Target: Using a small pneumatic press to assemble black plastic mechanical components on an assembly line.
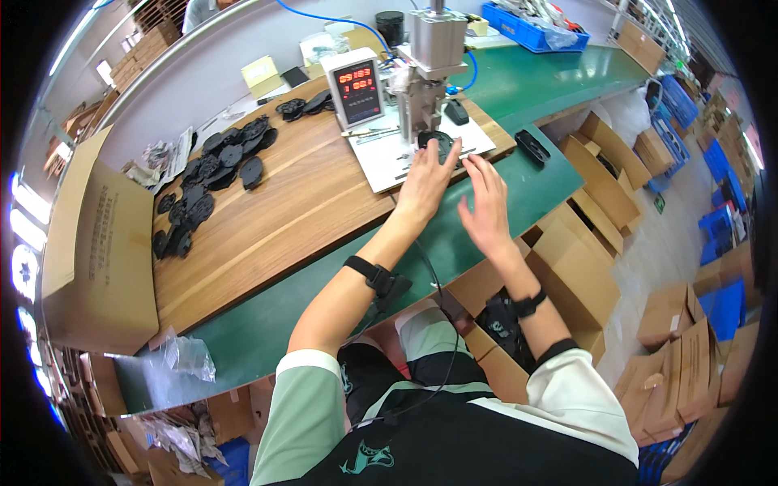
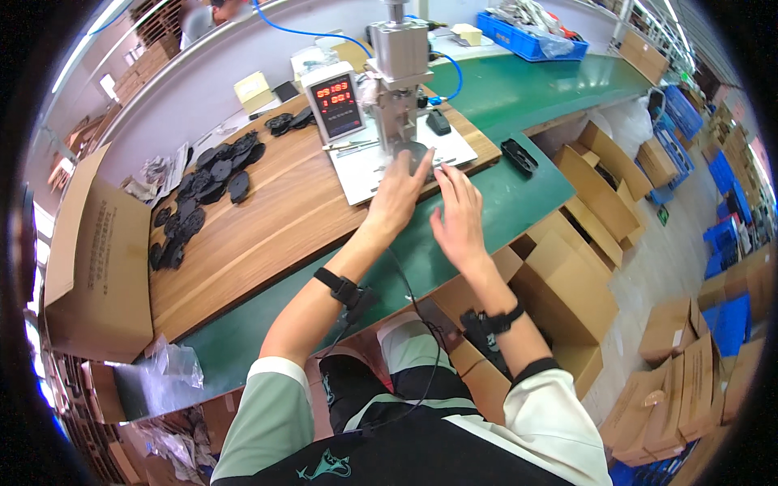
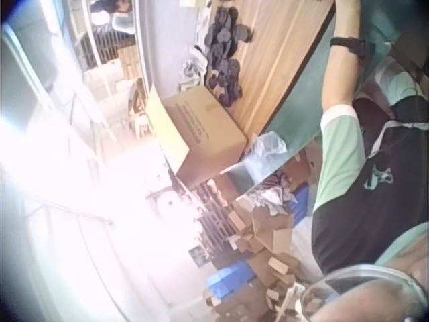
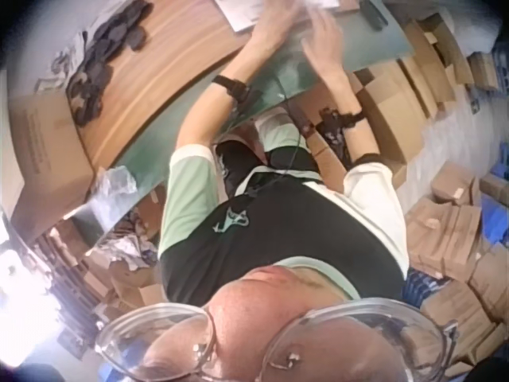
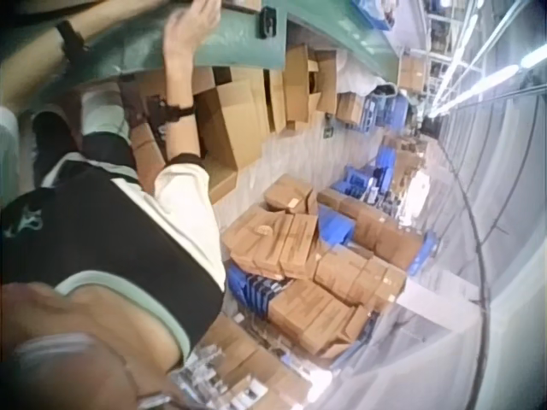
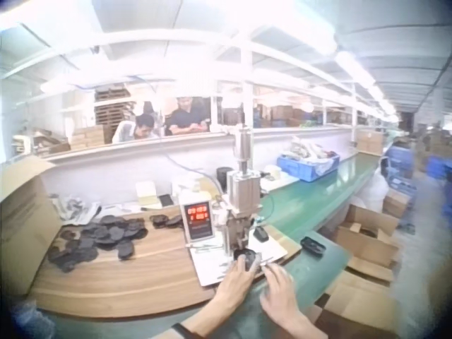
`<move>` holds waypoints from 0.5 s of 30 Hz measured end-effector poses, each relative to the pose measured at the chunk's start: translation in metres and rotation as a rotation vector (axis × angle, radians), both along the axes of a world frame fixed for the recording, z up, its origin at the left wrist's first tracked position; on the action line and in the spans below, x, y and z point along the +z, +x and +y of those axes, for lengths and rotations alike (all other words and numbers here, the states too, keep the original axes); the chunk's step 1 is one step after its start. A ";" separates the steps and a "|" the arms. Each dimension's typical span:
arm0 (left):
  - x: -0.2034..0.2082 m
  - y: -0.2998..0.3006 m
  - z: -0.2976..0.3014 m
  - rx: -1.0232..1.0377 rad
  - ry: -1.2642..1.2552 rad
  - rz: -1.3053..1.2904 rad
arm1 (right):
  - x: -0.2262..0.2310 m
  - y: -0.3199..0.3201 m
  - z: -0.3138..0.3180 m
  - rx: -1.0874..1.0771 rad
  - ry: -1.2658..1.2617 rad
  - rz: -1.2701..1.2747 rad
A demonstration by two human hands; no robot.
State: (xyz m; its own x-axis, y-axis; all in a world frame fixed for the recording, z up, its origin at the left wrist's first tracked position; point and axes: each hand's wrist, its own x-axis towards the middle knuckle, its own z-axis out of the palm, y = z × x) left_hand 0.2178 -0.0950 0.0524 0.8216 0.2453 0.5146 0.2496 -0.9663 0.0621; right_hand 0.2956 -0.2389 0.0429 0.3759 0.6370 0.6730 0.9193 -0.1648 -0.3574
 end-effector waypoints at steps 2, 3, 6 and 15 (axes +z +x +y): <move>-0.002 0.003 -0.001 -0.023 -0.065 -0.115 | -0.007 0.020 0.038 0.027 0.003 -0.116; -0.009 0.000 0.011 -0.032 -0.164 -0.150 | -0.010 0.021 0.059 0.061 0.011 -0.114; 0.002 -0.016 0.018 -0.221 -0.478 -0.253 | -0.020 0.039 0.075 0.056 -0.043 -0.125; -0.053 -0.212 0.220 0.959 -0.210 -0.347 | -0.002 0.029 0.074 0.024 -0.063 -0.142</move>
